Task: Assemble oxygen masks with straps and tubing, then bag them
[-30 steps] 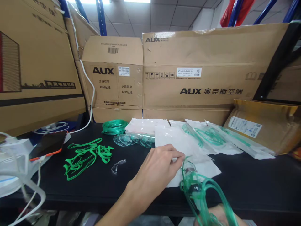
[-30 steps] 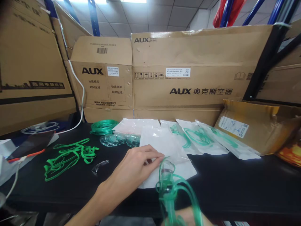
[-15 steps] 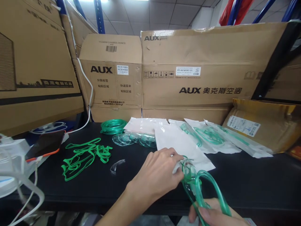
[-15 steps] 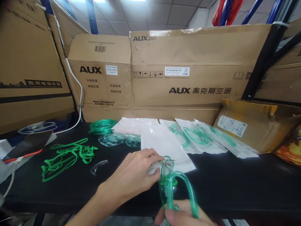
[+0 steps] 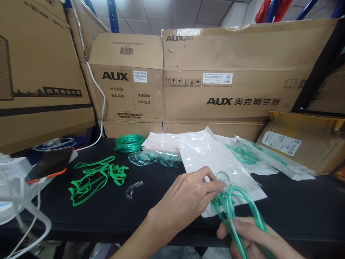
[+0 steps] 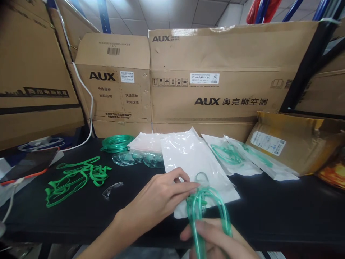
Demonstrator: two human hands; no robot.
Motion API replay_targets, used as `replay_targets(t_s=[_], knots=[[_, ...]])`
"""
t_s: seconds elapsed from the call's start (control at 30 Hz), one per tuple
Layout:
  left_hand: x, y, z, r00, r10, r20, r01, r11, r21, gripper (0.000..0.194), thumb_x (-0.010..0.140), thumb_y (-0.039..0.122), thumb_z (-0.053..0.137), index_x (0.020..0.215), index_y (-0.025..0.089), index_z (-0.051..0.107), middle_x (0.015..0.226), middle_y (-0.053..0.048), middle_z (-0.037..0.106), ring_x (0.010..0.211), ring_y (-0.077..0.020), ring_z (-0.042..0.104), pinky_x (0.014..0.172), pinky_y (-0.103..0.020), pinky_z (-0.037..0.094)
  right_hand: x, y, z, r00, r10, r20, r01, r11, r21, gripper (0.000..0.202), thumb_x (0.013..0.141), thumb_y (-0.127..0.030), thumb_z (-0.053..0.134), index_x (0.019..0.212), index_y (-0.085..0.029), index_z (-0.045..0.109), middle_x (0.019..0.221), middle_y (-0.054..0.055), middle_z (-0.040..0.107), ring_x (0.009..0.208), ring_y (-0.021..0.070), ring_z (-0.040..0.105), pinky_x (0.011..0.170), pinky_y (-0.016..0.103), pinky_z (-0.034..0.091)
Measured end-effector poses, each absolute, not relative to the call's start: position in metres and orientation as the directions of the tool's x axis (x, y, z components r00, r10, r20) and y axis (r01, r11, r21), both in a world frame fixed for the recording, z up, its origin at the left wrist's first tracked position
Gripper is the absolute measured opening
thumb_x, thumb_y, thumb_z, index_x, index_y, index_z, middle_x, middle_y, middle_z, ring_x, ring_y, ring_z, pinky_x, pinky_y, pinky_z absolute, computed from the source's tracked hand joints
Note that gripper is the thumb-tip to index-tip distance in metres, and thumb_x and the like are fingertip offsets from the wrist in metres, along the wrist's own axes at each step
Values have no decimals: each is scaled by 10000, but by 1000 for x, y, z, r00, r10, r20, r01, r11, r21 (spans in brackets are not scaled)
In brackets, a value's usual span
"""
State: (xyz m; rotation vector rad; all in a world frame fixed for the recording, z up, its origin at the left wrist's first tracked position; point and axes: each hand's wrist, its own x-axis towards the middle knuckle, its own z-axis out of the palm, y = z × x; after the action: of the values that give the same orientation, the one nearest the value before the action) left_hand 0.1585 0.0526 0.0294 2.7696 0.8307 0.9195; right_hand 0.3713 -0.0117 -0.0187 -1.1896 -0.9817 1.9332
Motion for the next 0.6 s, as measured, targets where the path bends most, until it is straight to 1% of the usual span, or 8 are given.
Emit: replay_targets(t_s=[0.1,0.17,0.27,0.33,0.43,0.53,0.6], knots=[[159,51,30,687,501,526,392,-865,313,324,1086,300,468,1298,282,712,1109,-19,672,855,-115,671,756,-207,519,367,-8,-15,-367,831,-418,-169,-501,-849,496,778,-609,812,913,-134,768,512,36,655,579,214,714,620,296,594],[159,50,30,675,498,544,362,-866,344,323,1084,301,473,1297,278,715,1084,-21,675,852,-111,671,763,-203,520,368,-6,-17,-357,833,-423,-194,-509,-838,505,781,-607,812,961,-138,758,535,37,675,538,200,700,598,293,589],[161,49,28,635,496,593,331,-868,371,318,1080,305,484,1286,273,723,1048,-21,677,817,-104,664,761,-205,522,373,-3,-24,-334,827,-452,-221,-535,-815,484,795,-562,825,1007,-133,750,564,39,698,464,151,660,525,230,546],[163,49,25,622,488,612,321,-872,370,321,1076,297,485,1296,273,717,1028,-22,678,800,-107,662,752,-210,524,376,-1,-27,-341,826,-449,-232,-536,-811,481,782,-541,845,998,-122,750,556,43,699,457,140,655,476,190,502],[166,49,23,633,512,580,353,-858,373,327,1063,269,503,1324,275,699,975,-18,681,775,-122,663,734,-220,529,375,-1,-25,-360,814,-456,-189,-543,-818,502,807,-560,814,1040,-120,748,592,67,725,482,162,683,469,192,495],[169,50,21,646,562,517,384,-824,416,311,1045,301,551,1308,245,707,919,-16,704,774,-144,669,744,-232,538,368,-2,-15,-347,806,-480,-145,-552,-821,494,864,-542,766,1092,-104,739,663,111,759,599,190,745,547,191,533],[171,51,21,630,595,499,393,-798,456,291,1044,288,552,1275,239,722,901,-15,712,777,-150,672,740,-233,540,365,-2,-8,-348,801,-488,-148,-561,-814,470,889,-511,753,1097,-90,732,694,130,770,612,168,746,542,152,513]])
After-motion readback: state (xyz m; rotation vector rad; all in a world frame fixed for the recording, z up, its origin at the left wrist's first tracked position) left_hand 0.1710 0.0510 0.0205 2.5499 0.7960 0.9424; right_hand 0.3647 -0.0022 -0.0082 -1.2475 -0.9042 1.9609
